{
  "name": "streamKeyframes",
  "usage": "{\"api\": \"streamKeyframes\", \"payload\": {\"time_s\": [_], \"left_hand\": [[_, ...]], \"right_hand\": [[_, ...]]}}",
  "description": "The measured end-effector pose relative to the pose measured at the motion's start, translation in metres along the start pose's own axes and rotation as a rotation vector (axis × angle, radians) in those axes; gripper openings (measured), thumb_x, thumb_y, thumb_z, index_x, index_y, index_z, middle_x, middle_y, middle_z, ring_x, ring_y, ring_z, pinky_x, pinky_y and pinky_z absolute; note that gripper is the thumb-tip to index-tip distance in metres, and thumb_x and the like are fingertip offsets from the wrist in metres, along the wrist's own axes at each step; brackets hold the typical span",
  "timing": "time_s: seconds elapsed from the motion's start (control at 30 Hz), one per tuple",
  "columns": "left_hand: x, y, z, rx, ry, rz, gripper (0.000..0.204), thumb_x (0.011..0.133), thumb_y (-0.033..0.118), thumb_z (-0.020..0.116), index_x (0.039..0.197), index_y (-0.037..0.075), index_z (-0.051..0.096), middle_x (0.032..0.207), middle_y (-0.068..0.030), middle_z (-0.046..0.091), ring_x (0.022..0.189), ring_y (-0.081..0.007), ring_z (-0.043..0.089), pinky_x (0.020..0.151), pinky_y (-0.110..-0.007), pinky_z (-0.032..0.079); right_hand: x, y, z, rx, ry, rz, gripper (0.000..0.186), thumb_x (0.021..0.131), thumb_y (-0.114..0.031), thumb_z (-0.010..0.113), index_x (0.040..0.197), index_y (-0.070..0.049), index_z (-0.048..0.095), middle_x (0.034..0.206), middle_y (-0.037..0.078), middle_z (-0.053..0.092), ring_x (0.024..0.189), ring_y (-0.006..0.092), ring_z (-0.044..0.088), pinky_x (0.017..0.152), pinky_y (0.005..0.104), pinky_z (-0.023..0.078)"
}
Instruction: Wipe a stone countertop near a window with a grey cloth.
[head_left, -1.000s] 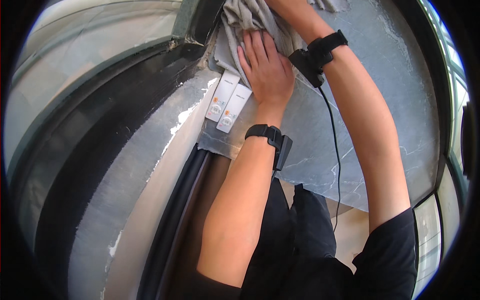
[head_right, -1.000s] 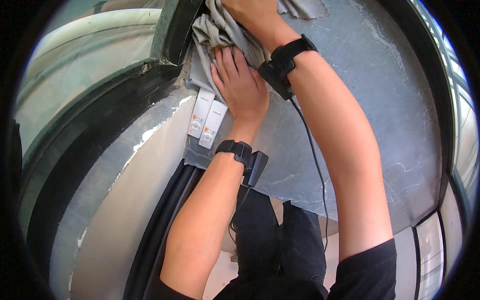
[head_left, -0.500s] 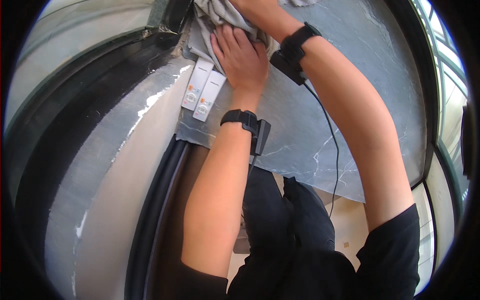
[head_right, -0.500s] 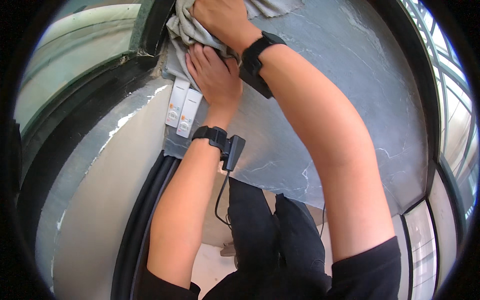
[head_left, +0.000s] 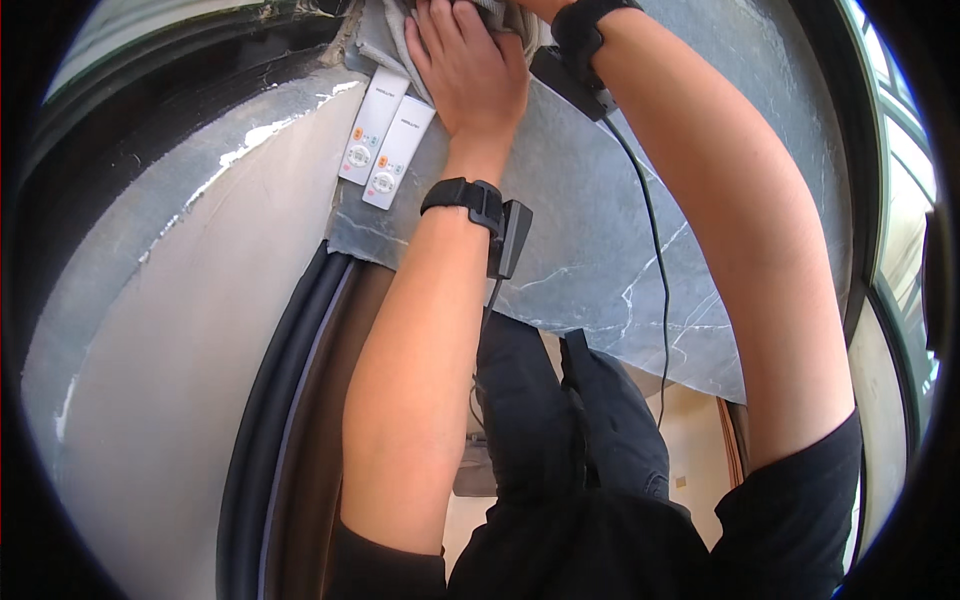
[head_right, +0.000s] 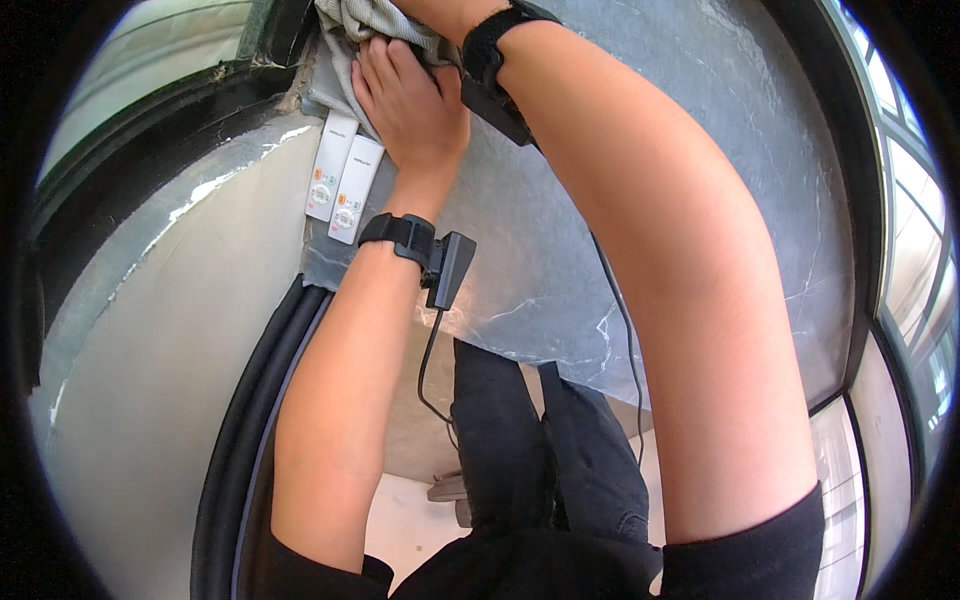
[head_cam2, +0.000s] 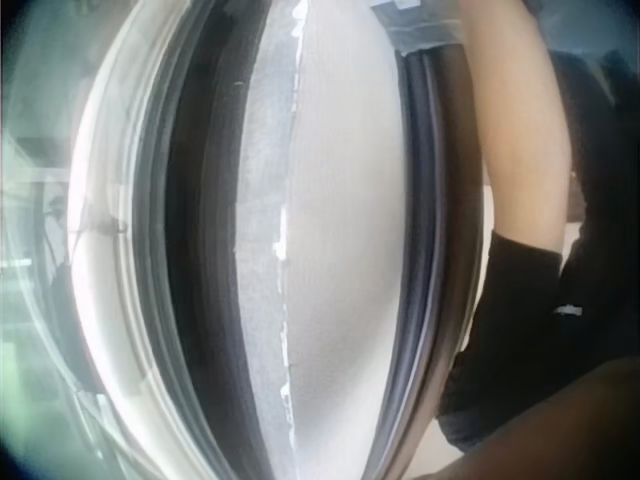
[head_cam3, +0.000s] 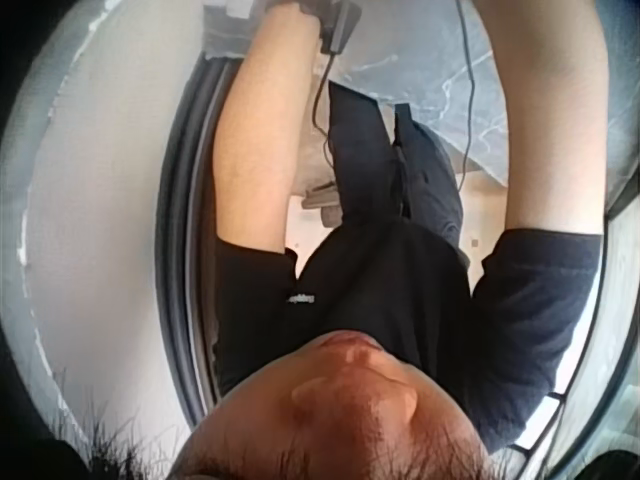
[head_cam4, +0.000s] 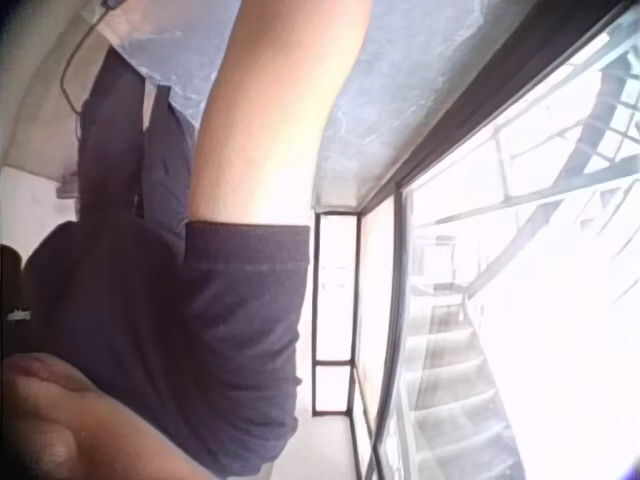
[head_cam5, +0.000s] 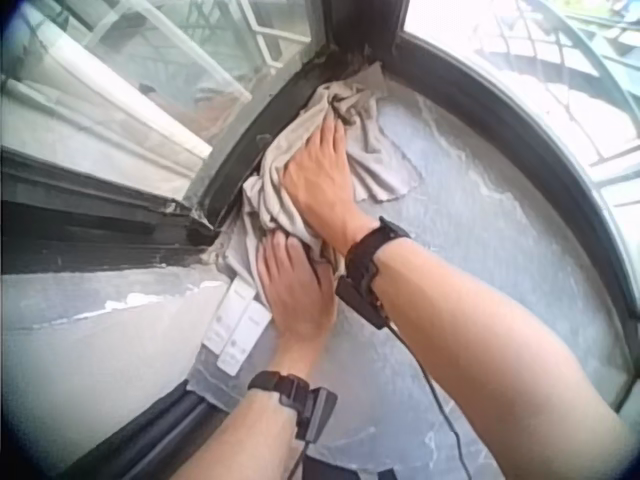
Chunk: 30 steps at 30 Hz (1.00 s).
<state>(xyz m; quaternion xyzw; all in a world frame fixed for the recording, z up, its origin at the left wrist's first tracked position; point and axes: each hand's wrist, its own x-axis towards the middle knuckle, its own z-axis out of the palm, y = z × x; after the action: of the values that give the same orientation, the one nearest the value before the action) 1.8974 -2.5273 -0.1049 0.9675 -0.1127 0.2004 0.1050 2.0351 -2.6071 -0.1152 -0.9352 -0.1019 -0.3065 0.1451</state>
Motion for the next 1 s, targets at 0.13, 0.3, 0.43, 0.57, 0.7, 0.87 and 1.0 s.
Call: {"api": "streamKeyframes", "payload": {"time_s": [0.13, 0.3, 0.43, 0.57, 0.7, 0.87, 1.0], "left_hand": [[-0.003, -0.004, -0.001, -0.026, -0.003, 0.008, 0.036, 0.086, 0.017, 0.058, 0.113, -0.004, 0.046, 0.128, -0.0229, 0.048, 0.131, -0.0396, 0.041, 0.115, -0.053, 0.025], [-0.004, -0.006, 0.000, 0.023, 0.004, 0.019, 0.038, 0.086, 0.018, 0.061, 0.113, -0.004, 0.045, 0.129, -0.0231, 0.048, 0.132, -0.0387, 0.040, 0.116, -0.052, 0.023], [-0.005, -0.008, -0.001, -0.009, -0.015, 0.029, 0.038, 0.087, 0.018, 0.061, 0.113, -0.004, 0.045, 0.129, -0.0226, 0.048, 0.133, -0.0384, 0.039, 0.117, -0.051, 0.021], [-0.005, -0.003, 0.002, -0.039, -0.026, 0.031, 0.039, 0.087, 0.018, 0.060, 0.114, -0.005, 0.044, 0.129, -0.0230, 0.047, 0.132, -0.0385, 0.039, 0.117, -0.051, 0.021], [-0.006, -0.011, 0.000, 0.011, -0.042, 0.031, 0.039, 0.088, 0.017, 0.060, 0.115, -0.004, 0.043, 0.130, -0.0237, 0.045, 0.132, -0.0393, 0.038, 0.117, -0.052, 0.021], [-0.006, -0.006, 0.003, -0.011, -0.026, 0.068, 0.040, 0.088, 0.017, 0.060, 0.116, -0.005, 0.042, 0.131, -0.0238, 0.044, 0.133, -0.0399, 0.037, 0.117, -0.052, 0.020], [0.000, -0.019, -0.004, -0.060, -0.057, 0.006, 0.041, 0.088, 0.017, 0.060, 0.117, -0.005, 0.041, 0.131, -0.0245, 0.043, 0.133, -0.0401, 0.037, 0.117, -0.052, 0.021]], "right_hand": [[0.001, -0.003, 0.000, 0.086, 0.020, 0.010, 0.063, 0.094, -0.032, 0.043, 0.137, 0.013, 0.046, 0.144, 0.037, 0.041, 0.138, 0.0514, 0.032, 0.117, 0.0561, 0.021], [0.002, -0.006, 0.004, 0.065, -0.030, 0.043, 0.065, 0.093, -0.037, 0.044, 0.137, 0.012, 0.047, 0.145, 0.037, 0.040, 0.138, 0.0510, 0.032, 0.117, 0.0557, 0.021], [0.000, -0.009, 0.011, 0.068, -0.028, 0.082, 0.065, 0.094, -0.037, 0.044, 0.137, 0.011, 0.048, 0.146, 0.036, 0.040, 0.139, 0.0507, 0.032, 0.117, 0.0556, 0.021], [-0.001, 0.000, 0.008, 0.150, -0.021, 0.093, 0.066, 0.093, -0.037, 0.045, 0.139, 0.010, 0.046, 0.146, 0.036, 0.039, 0.140, 0.0504, 0.030, 0.118, 0.0549, 0.020], [0.001, -0.008, 0.012, 0.130, -0.019, 0.102, 0.068, 0.092, -0.038, 0.045, 0.141, 0.009, 0.043, 0.149, 0.035, 0.037, 0.142, 0.0500, 0.028, 0.119, 0.0541, 0.019], [-0.002, -0.002, 0.013, 0.129, -0.001, 0.102, 0.068, 0.092, -0.036, 0.046, 0.142, 0.010, 0.042, 0.148, 0.035, 0.038, 0.142, 0.0492, 0.028, 0.118, 0.0535, 0.020], [0.008, -0.019, 0.014, 0.060, 0.020, 0.113, 0.067, 0.091, -0.035, 0.047, 0.138, 0.013, 0.045, 0.144, 0.036, 0.042, 0.140, 0.0484, 0.032, 0.118, 0.0528, 0.021]]}}
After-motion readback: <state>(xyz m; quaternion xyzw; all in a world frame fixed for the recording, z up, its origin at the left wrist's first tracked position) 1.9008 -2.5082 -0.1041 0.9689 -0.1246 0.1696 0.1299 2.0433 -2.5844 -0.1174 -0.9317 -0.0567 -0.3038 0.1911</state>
